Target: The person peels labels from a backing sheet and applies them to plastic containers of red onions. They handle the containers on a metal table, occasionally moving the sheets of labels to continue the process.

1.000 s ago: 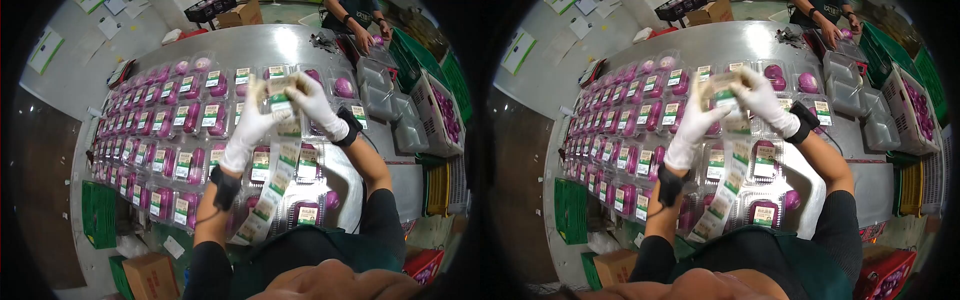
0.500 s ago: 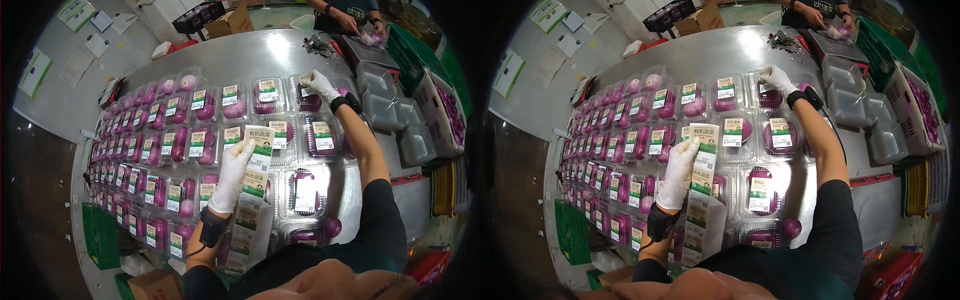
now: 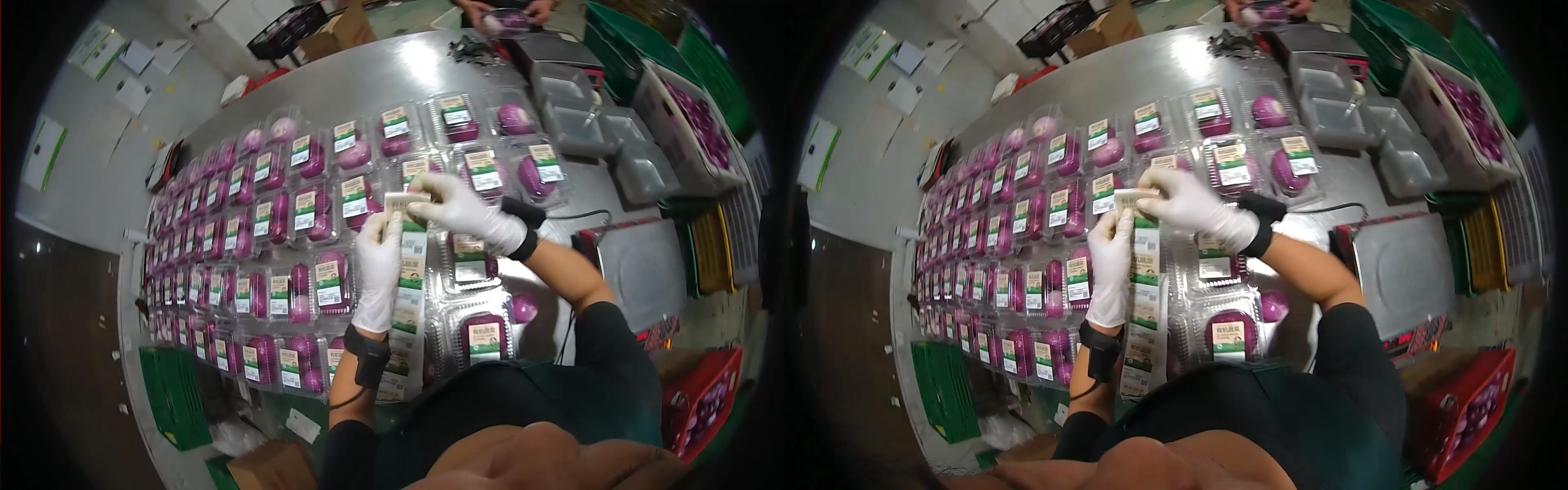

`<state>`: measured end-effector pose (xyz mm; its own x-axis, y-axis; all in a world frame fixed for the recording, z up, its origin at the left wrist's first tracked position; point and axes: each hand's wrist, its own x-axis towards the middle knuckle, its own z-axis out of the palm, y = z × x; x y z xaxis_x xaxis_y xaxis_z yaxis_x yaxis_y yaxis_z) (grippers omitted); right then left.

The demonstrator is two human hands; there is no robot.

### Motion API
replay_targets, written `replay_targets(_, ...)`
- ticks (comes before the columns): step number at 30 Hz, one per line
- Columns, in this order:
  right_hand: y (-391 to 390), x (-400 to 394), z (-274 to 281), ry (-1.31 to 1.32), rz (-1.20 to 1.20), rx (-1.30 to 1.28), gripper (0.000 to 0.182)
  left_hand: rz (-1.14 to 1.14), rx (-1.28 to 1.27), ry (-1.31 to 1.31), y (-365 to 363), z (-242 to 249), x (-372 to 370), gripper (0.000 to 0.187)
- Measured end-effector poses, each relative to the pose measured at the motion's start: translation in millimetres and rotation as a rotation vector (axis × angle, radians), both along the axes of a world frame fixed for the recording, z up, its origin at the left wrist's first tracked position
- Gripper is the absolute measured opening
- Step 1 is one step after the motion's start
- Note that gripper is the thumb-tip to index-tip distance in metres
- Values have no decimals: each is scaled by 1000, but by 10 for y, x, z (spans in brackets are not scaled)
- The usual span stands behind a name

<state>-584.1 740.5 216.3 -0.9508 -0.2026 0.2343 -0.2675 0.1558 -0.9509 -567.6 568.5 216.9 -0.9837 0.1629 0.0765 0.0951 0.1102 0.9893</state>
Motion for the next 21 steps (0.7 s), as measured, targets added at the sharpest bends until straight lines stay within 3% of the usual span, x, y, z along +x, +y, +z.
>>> replay_targets(2,-192,275,-11,7,-112,-132,16,-29,235,91,57,213,222,27)
replay_targets(3,-253,382,3,31,-160,-198,15,-20,235,125,60,283,270,17)
replay_targets(5,-332,559,15,73,-146,-232,16,-95,68,2,-149,306,324,14)
replay_targets(6,-358,611,35,66,-187,-266,16,16,46,-52,-132,400,441,13)
replay_targets(9,-291,771,168,67,-212,-267,13,134,-123,145,-84,273,772,17)
replay_targets(11,-71,766,215,64,-220,-416,11,40,-107,62,-264,-45,961,30)
replay_targets(13,109,914,392,-3,-172,-425,12,-94,-287,-56,-481,190,951,41)
replay_targets(14,142,955,357,70,-90,-288,11,-48,16,304,-357,294,896,54)
replay_targets(16,149,1054,396,218,46,-28,9,-213,27,186,-94,773,835,55)
replay_targets(17,220,1001,478,252,-39,-67,11,-442,129,-129,-7,842,795,52)
replay_targets(18,379,842,577,288,-124,-102,12,-408,242,-284,151,685,794,39)
replay_targets(19,578,637,648,320,-207,-135,14,-399,76,-142,218,313,654,30)
replay_targets(21,1225,5,609,356,-390,-188,14,-364,6,-280,215,225,627,26)
